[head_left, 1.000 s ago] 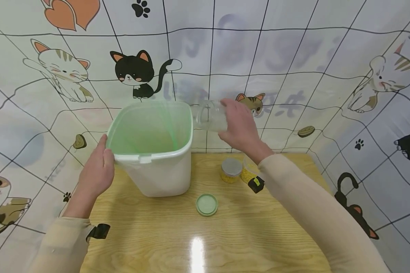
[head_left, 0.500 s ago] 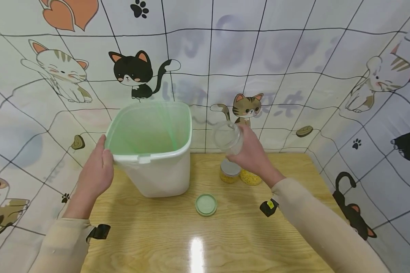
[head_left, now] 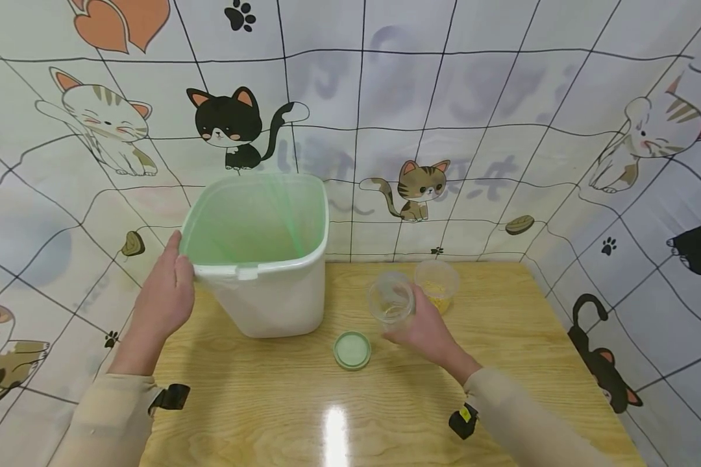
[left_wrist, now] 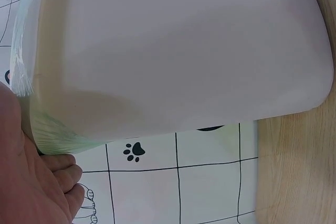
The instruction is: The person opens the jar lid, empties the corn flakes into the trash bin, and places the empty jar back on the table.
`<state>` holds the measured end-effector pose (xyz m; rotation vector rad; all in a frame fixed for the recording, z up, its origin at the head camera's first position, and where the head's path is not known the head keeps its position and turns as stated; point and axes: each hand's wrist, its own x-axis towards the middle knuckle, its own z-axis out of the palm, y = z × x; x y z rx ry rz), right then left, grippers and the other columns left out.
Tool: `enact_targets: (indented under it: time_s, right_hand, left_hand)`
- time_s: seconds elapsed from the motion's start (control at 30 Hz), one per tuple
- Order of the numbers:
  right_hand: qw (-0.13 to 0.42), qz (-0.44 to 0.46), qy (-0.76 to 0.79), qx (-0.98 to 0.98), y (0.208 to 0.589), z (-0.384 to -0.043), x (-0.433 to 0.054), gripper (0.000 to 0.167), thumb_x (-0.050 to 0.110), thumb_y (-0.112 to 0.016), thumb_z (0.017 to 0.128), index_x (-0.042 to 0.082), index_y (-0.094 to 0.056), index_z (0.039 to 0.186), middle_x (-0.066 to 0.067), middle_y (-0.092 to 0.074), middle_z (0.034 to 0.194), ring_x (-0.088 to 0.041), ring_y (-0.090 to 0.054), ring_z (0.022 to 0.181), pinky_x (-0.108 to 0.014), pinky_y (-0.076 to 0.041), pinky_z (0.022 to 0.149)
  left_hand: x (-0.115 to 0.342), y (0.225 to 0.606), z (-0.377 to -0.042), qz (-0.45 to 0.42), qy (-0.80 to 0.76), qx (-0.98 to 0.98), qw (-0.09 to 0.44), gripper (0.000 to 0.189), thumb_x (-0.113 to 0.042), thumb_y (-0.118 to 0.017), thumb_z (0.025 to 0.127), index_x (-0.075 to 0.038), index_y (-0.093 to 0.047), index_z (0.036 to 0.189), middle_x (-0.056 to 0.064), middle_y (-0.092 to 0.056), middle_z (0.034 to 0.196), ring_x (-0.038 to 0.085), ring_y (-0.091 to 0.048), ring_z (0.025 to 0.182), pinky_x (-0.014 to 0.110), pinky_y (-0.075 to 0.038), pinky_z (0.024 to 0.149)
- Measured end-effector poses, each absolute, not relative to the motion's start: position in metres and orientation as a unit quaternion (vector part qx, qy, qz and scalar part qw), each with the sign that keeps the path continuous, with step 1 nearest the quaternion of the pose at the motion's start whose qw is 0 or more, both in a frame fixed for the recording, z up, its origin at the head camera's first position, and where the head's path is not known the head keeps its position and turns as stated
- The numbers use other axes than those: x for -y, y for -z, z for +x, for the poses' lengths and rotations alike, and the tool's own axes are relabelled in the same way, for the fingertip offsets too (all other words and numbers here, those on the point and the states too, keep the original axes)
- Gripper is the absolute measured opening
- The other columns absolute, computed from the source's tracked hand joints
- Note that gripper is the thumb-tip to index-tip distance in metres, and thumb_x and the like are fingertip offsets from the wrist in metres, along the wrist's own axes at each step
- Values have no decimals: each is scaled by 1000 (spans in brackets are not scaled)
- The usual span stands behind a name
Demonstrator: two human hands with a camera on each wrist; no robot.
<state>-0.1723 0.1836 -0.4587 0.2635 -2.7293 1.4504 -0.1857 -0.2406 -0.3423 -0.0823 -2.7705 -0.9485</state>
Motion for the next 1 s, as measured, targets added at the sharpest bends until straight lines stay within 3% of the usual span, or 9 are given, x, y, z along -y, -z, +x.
enact_targets:
  time_s: [0.43, 0.67, 1.0]
  right_hand:
    - [-9, 27, -497, 867, 525, -162, -182, 98, 15, -93, 60, 14, -39, 142, -9, -54, 137, -30, -54, 125, -51, -44, 105]
    - [-15, 31, -517, 855, 540, -163, -177, 97, 15, -93, 59, 12, -41, 141, -10, -53, 139, -30, -51, 130, -51, -40, 109]
    - [-21, 35, -546, 837, 551, -166, -168, 95, 14, -93, 60, 19, -42, 140, -5, -51, 141, -27, -47, 134, -48, -37, 113]
  left_hand:
    - [238, 341, -186, -34, 323, 938, 117, 60, -28, -10, 102, -8, -1, 158, 22, -16, 162, 48, -21, 145, 70, -23, 110]
    - [238, 342, -187, -32, 321, 939, 122, 60, -28, -10, 102, -8, -2, 157, 21, -17, 162, 47, -22, 145, 69, -24, 110]
    - [239, 343, -186, -22, 319, 941, 113, 60, -30, -9, 102, -10, -1, 158, 20, -15, 162, 48, -21, 146, 70, -23, 110]
